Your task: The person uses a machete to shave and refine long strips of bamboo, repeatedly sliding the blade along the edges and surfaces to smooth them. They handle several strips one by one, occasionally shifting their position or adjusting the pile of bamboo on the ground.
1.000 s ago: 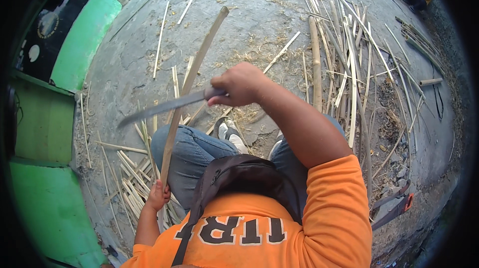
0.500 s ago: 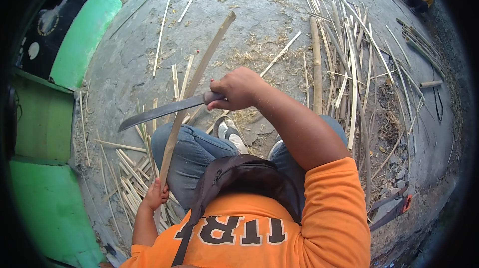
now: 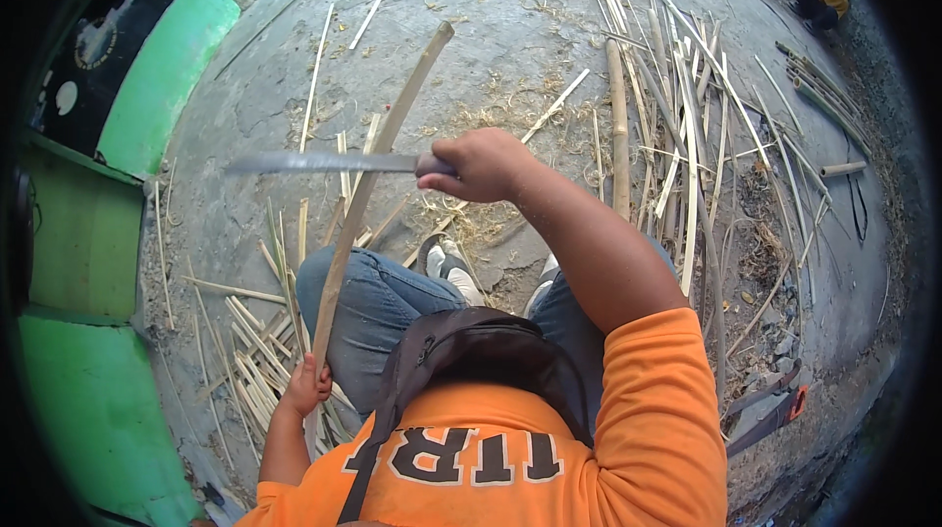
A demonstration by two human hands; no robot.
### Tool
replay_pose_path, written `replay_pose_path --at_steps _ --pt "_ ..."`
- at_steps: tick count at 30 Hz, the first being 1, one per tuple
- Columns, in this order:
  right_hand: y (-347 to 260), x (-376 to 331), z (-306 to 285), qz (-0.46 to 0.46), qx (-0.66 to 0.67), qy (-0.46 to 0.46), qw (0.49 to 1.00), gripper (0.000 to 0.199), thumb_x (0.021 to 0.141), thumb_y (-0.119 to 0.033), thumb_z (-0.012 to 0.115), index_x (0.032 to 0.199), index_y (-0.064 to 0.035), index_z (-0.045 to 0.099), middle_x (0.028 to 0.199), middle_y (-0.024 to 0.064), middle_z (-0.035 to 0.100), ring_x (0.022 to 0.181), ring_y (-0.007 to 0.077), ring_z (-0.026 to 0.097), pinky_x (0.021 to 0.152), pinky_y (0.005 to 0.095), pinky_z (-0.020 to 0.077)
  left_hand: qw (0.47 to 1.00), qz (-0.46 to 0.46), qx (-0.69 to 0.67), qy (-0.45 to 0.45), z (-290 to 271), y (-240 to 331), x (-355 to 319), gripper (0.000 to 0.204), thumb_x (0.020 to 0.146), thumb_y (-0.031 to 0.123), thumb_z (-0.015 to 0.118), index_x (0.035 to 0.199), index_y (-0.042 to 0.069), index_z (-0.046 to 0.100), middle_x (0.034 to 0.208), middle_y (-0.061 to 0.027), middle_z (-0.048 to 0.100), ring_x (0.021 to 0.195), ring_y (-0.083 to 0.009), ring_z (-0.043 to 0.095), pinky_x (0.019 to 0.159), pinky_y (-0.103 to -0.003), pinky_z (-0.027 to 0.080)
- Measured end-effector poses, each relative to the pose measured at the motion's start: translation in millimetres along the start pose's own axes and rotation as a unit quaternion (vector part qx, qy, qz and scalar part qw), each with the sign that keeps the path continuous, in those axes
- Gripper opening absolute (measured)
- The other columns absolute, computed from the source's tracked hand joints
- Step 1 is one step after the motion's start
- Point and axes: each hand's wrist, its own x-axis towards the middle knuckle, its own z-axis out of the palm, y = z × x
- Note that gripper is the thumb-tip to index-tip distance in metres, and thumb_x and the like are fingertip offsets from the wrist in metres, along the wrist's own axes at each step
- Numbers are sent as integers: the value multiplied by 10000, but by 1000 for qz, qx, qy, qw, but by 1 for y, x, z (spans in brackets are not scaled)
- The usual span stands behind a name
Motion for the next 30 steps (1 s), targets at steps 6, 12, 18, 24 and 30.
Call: replay_pose_path --at_steps 6,12,18,24,30 --pt "55 -2 3 58 29 38 997 504 971 -625 637 934 -123 667 784 156 706 745 378 708 681 481 552 1000 -11 -4 -3 -3 -1 2 745 996 821 313 823 109 446 610 33 357 513 -88 303 487 -254 257" --pt "53 -4 9 157 97 89 979 498 989 -592 638 983 -97 697 808 181 710 759 377 712 705 477 556 994 -77 -56 -50 -5 18 0 730 1000 818 329 838 116 448 605 37 347 505 -86 278 483 -255 237" --pt "-4 1 12 -66 -55 -33 996 517 969 -620 631 850 -119 578 737 117 681 681 376 684 633 513 512 996 -62 -42 -43 -4 20 -4 736 990 833 324 839 122 444 604 40 343 505 -89 271 483 -259 232" --pt "68 -5 -8 149 75 62 984 476 992 -609 621 1041 -149 734 831 141 734 786 332 725 717 448 563 997 -52 -27 -45 -7 11 2 749 984 842 309 834 120 441 602 46 330 506 -89 271 485 -262 234" --pt "54 -5 -21 191 103 99 971 474 1009 -578 621 1091 -126 736 838 160 735 788 331 726 725 452 559 997 -51 -32 -51 -5 12 3 751 980 844 320 830 117 437 603 43 329 509 -88 271 487 -263 233"
